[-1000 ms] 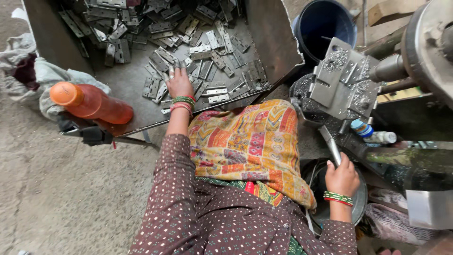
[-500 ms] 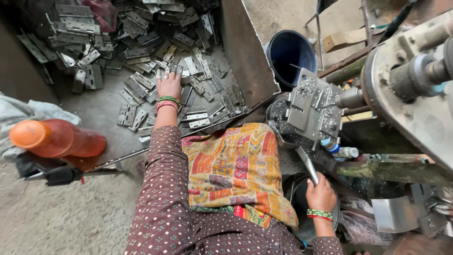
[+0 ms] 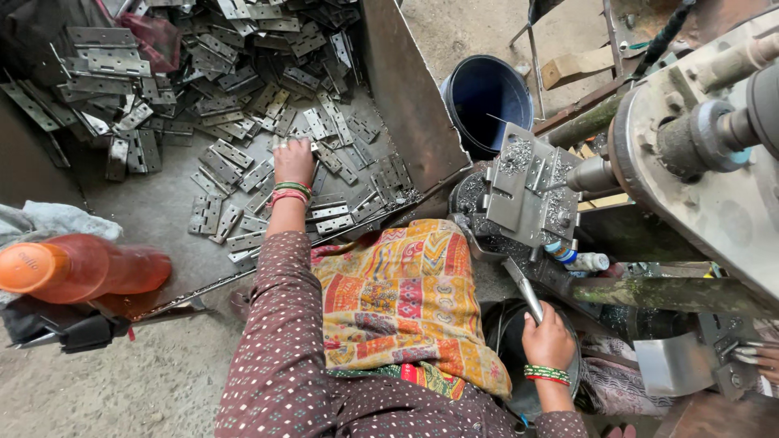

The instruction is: The person sits on the floor and repeatedly picks up small metal pieces from a nearby bin. They place each piece into a drill press, operate the lever to drill the piece, and then remove the finished piece to place it back into the bin.

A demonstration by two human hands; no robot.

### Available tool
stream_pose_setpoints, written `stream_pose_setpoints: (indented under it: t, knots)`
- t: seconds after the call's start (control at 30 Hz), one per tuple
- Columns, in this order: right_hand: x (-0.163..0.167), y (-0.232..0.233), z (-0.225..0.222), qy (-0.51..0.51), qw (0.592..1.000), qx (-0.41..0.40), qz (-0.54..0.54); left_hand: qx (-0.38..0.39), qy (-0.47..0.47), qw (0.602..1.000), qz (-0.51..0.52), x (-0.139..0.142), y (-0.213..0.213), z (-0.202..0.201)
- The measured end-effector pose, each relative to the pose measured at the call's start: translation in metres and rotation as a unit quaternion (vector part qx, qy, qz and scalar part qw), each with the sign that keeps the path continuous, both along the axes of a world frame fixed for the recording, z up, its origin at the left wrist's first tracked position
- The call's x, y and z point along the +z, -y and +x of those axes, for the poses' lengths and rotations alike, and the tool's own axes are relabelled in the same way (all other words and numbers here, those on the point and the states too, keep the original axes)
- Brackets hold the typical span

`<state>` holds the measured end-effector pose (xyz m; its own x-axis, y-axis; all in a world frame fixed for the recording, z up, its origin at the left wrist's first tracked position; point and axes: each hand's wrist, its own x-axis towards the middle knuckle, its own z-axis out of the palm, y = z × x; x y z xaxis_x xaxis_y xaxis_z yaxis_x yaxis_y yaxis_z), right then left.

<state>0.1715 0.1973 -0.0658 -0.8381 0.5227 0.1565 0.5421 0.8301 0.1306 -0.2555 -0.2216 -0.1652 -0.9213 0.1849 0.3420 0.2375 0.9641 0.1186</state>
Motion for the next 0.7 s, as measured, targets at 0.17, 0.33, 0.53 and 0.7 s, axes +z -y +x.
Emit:
stream_pose_setpoints:
  t: [0.17, 0.33, 0.53, 0.7]
  knots:
    - [-0.001, 0.004, -0.001, -0.005, 1.000, 0.001, -0.007, 0.001, -0.042, 0.999, 0.001, -0.001, 0.009, -0.001]
    - [-0.003, 0.012, -0.003, -0.020, 0.999, 0.000, -0.040, 0.003, 0.002, 1.000, -0.005, 0.006, 0.005, -0.008]
    - [-0.004, 0.026, -0.006, -0.041, 0.997, -0.007, -0.066, -0.003, -0.004, 0.993, -0.115, 0.011, -0.005, -0.012]
    - [-0.003, 0.039, -0.010, -0.058, 0.996, -0.004, -0.072, -0.048, 0.041, 0.997, -0.043, 0.010, 0.007, -0.016]
